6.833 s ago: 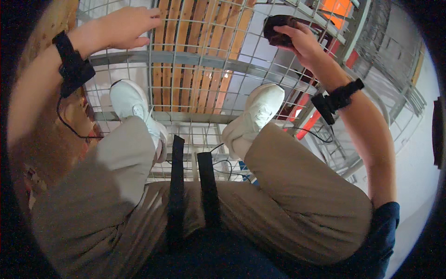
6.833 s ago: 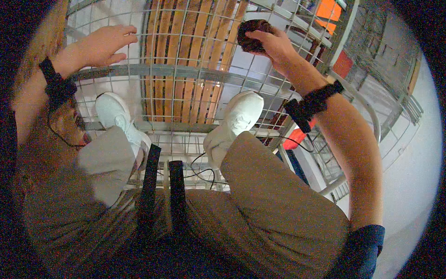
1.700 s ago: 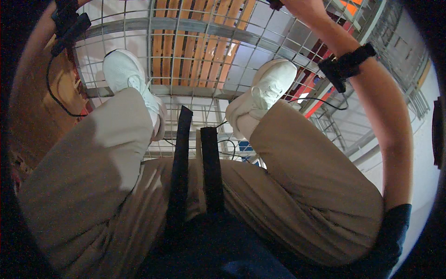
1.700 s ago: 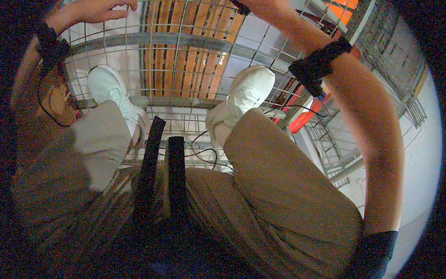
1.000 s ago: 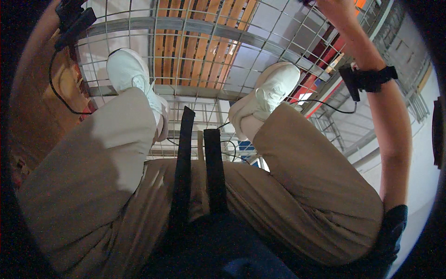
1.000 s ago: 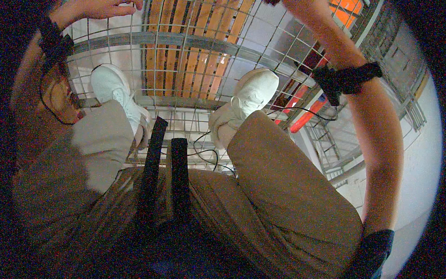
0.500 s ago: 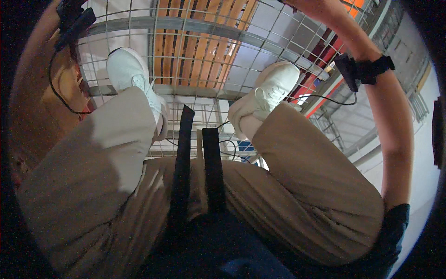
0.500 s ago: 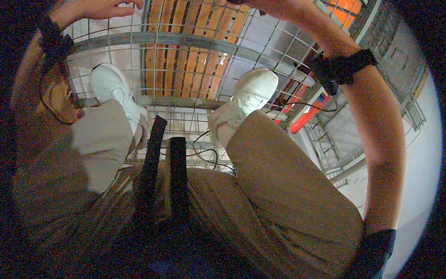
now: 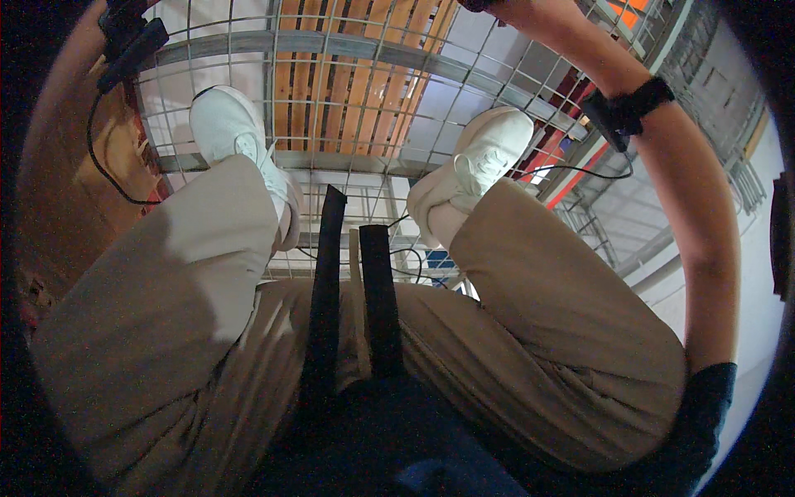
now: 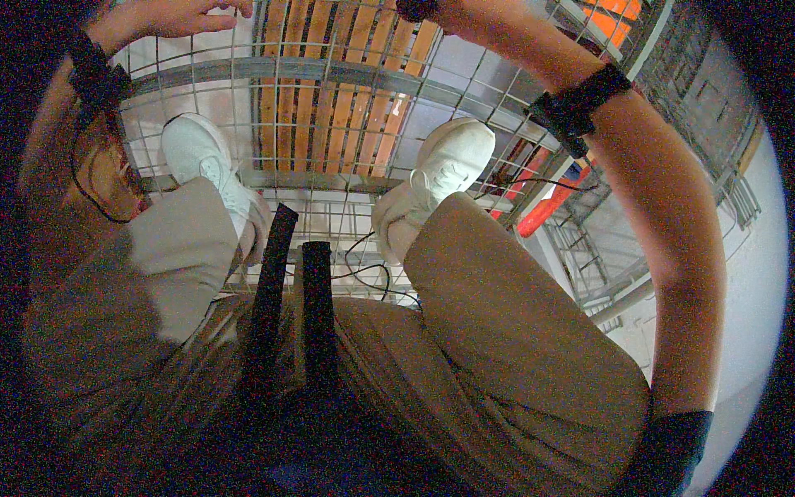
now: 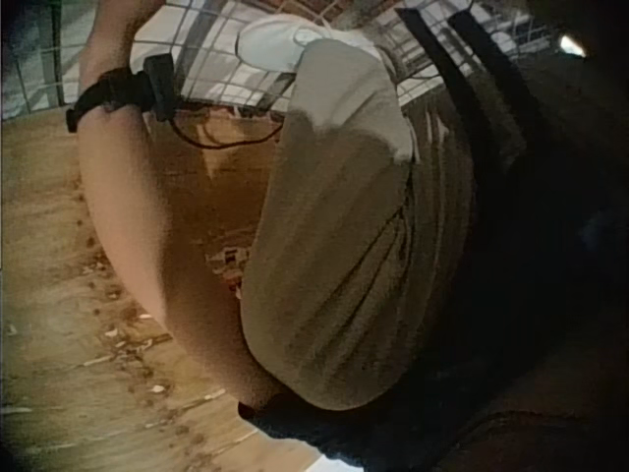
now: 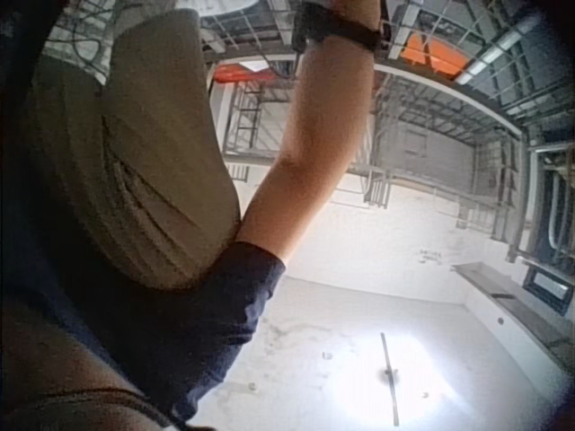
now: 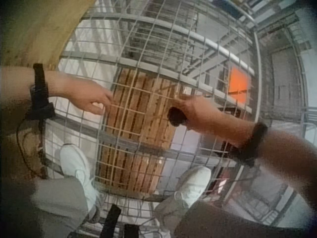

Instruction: The person hangs a small dark object onto the metal wire mesh of a bunk bed structure.

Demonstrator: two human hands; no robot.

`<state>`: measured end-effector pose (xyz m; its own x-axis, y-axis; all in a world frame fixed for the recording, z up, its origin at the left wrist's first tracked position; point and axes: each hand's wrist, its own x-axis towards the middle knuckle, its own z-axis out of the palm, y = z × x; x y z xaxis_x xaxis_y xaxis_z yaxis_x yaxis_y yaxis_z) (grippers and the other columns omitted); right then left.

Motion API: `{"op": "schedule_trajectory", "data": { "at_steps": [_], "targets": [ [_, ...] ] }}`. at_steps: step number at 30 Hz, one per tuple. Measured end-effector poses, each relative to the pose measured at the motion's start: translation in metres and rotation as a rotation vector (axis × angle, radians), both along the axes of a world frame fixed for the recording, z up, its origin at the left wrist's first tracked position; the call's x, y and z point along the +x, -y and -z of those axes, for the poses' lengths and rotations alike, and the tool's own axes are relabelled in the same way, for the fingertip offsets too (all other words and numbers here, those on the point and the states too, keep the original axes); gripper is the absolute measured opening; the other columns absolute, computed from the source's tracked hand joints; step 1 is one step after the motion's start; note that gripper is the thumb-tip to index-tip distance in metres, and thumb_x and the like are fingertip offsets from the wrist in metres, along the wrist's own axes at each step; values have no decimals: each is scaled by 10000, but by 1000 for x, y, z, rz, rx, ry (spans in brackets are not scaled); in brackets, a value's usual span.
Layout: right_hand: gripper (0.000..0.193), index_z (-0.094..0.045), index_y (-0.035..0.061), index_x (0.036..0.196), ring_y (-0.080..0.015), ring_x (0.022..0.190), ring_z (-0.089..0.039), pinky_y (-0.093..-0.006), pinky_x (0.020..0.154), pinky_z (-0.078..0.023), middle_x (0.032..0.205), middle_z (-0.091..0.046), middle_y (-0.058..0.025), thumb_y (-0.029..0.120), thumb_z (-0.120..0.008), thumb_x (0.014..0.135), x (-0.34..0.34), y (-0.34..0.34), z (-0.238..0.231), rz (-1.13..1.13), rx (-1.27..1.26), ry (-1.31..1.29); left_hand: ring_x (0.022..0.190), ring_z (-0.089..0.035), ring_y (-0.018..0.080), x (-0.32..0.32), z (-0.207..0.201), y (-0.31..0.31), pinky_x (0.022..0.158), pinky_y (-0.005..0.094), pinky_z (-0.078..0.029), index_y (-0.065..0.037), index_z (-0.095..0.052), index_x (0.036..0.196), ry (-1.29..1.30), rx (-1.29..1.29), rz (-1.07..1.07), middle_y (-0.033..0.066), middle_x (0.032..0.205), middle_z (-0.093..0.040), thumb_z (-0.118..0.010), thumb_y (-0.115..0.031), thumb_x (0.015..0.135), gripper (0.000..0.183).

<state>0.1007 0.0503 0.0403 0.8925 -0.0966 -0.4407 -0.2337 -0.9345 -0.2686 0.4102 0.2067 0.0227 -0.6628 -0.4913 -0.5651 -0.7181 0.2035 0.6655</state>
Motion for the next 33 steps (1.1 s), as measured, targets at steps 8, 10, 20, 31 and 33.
{"op": "schedule_trajectory", "data": {
  "at_steps": [8,10,20,31,33],
  "targets": [
    [311,-541,45,1146,-386,924,-632,-456,783,-559,973,-614,-166,46,-647,854,-13,0,33,-195,72,264,1078,-579,366,0,-6,-3,911,450,-476,0,-634,1177,9,40,9,174,1214,-579,-544,-277,983,350],
    [321,-541,39,1146,-387,941,-635,-455,791,-560,997,-623,-169,48,-660,849,-10,0,27,-141,90,255,1085,-576,370,3,-4,-2,912,451,-475,1,-629,1186,15,44,22,178,1227,-575,-543,-278,984,355],
    [345,-586,39,1113,-402,939,-653,-486,788,-549,1008,-658,-177,97,-747,814,-1,1,9,-3,155,69,1106,-553,417,-2,0,-15,925,486,-462,36,-571,1258,36,74,-53,229,1320,-504,-546,-309,985,440],
    [278,-566,56,1149,-380,978,-634,-473,800,-534,1078,-626,-176,108,-649,889,-5,-8,6,-33,74,-12,1196,-502,412,-5,-7,-19,990,492,-429,40,-508,1340,121,100,-5,224,1411,-436,-531,-325,1003,497],
    [280,-567,52,1145,-379,972,-636,-473,796,-535,1065,-630,-176,102,-655,883,0,-8,4,-19,86,-14,1222,-490,408,-1,-8,-21,1006,485,-423,44,-499,1350,109,90,-9,223,1424,-430,-530,-325,1003,508]
  ]
}}
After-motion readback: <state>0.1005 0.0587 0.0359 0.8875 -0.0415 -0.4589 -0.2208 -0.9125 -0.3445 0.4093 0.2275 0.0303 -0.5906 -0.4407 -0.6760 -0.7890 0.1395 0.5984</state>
